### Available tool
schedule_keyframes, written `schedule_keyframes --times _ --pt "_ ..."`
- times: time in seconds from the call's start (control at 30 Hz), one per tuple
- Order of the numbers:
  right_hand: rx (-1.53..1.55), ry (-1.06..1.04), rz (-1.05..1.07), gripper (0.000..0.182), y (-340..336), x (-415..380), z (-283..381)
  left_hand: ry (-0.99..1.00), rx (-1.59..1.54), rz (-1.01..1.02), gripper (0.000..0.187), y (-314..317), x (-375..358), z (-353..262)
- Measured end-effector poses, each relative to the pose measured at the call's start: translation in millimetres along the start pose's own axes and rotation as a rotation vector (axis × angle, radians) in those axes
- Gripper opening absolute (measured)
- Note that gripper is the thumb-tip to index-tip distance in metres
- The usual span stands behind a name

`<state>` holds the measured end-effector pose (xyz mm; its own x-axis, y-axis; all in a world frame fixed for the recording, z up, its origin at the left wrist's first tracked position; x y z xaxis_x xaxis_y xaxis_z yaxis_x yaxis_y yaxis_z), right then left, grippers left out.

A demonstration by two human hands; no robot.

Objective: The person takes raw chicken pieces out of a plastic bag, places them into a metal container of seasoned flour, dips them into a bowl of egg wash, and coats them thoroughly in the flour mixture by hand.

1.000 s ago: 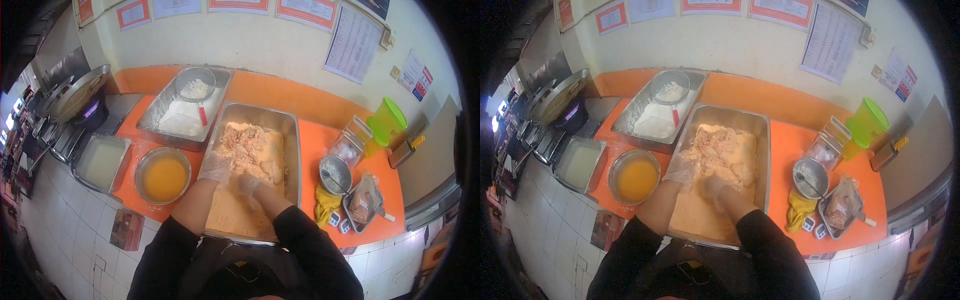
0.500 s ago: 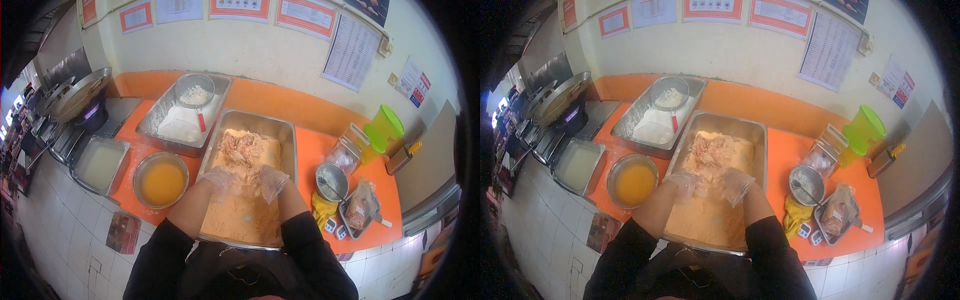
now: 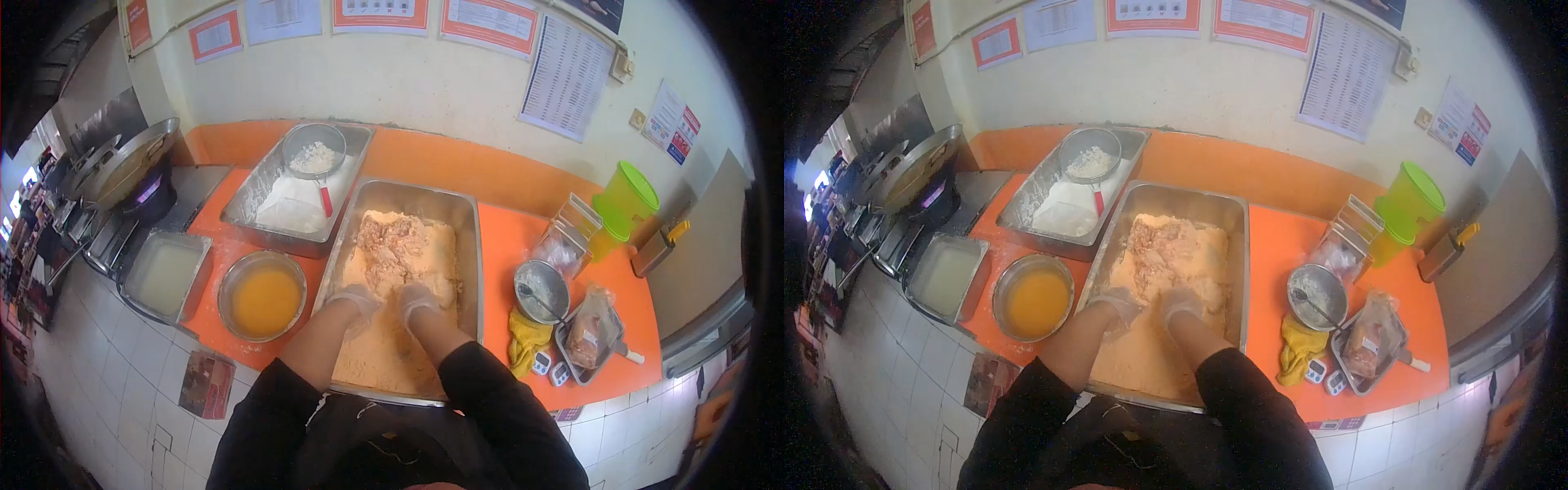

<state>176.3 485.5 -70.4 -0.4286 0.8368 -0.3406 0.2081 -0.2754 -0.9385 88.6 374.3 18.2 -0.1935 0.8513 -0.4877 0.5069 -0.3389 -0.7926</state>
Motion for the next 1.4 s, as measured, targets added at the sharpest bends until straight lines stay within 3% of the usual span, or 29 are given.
schedule_keyframes --times 0.1,0.13,0.2,0.23,0.3,0.4,0.5,0.53,0.6,0.63,0.67,0.73,0.8,0.83,0.87,0.9,1.0,1.07,1.13,1.17,1.2,1.27,1.33,1.4 --pt "0.223 0.015 -0.096 0.029 -51 -40 -1 0.115 0.032 0.033 0.056 1 -4 -9" --pt "0.143 -0.093 -0.063 0.027 -55 -37 6 0.169 0.046 0.022 0.059 0 -7 -14" --pt "-0.023 -0.307 0.004 0.023 -62 -34 8 0.098 -0.111 -0.127 0.046 -15 -15 -18" --pt "-0.092 -0.486 -0.064 0.023 -74 -40 11 0.065 -0.193 -0.204 0.043 -21 -18 -17" --pt "-0.239 -0.841 -0.199 0.023 -91 -65 12 0.428 -0.136 -0.296 0.044 -24 -19 -28" --pt "1.061 -0.304 0.504 0.028 -78 -48 -17 0.69 -0.171 -0.334 0.041 -14 -9 -22" --pt "1.228 -0.474 0.495 0.032 -83 -55 -13 0.51 -0.372 -0.101 0.035 -5 -4 -19" --pt "1.307 -0.526 0.571 0.032 -74 -53 -8 0.395 -0.454 0.014 0.033 0 -8 -20" --pt "1.462 -0.634 0.729 0.033 -56 -44 4 0.371 -0.526 0.103 0.029 39 23 -8" --pt "0.873 -0.911 0.5 0.033 -63 -63 14 0.357 -0.562 0.145 0.029 49 25 -9" --pt "0.264 -1.103 0.246 0.034 -61 -81 17 0.563 -0.278 0.159 0.029 54 24 -25" --pt "-0.341 -1.067 0.044 0.035 -64 -99 15 0.941 0.314 0.181 0.029 61 -3 -66" --pt "-0.307 -0.773 0.189 0.037 -74 -112 7 0.698 0.241 0.344 0.029 79 9 -62" --pt "-0.234 -0.721 0.311 0.037 -73 -118 6 0.578 0.201 0.429 0.029 94 11 -56" --pt "-0.158 -0.664 0.432 0.036 -70 -122 4 0.683 -0.02 0.138 0.03 91 14 -56" --pt "-0.079 -0.603 0.552 0.036 -65 -125 2 0.688 0.041 0.18 0.03 96 21 -53" --pt "-0.106 -0.601 0.47 0.038 2 -76 11 0.648 0.224 0.259 0.028 107 51 -39" --pt "0.051 -0.823 0.312 0.039 61 -26 23 0.548 0.335 0.258 0.027 122 77 -13" --pt "0.136 -0.873 0.29 0.039 54 -29 21 0.74 0.536 0.215 0.026 113 69 -16" --pt "0.136 -0.819 0.351 0.04 16 -55 14 0.832 0.633 0.187 0.025 106 65 -18" --pt "0.135 -0.762 0.409 0.04 -23 -84 7 0.832 0.626 0.114 0.025 86 59 -22" --pt "0.179 -0.732 0.378 0.038 -36 -80 1 0.8 0.613 -0.047 0.027 38 27 -25" --pt "0.155 -0.734 0.275 0.036 -38 -72 -2 0.648 0.308 -0.144 0.016 18 9 -25" --pt "0.027 -0.777 0.166 0.036 -35 -70 5 0.566 0.164 -0.061 0.019 -5 -37 -51"
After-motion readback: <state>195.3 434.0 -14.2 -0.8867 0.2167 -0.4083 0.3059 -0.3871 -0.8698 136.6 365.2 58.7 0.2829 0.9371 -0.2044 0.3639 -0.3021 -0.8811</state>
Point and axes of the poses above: each hand's wrist, its own x-axis towards the middle knuckle, its own y-axis out of the palm, z = x × y, the point moved 8 cm from there along x, towards the middle knuckle, and after that the axes turned 9 degrees about y, right-handed, at the moved point
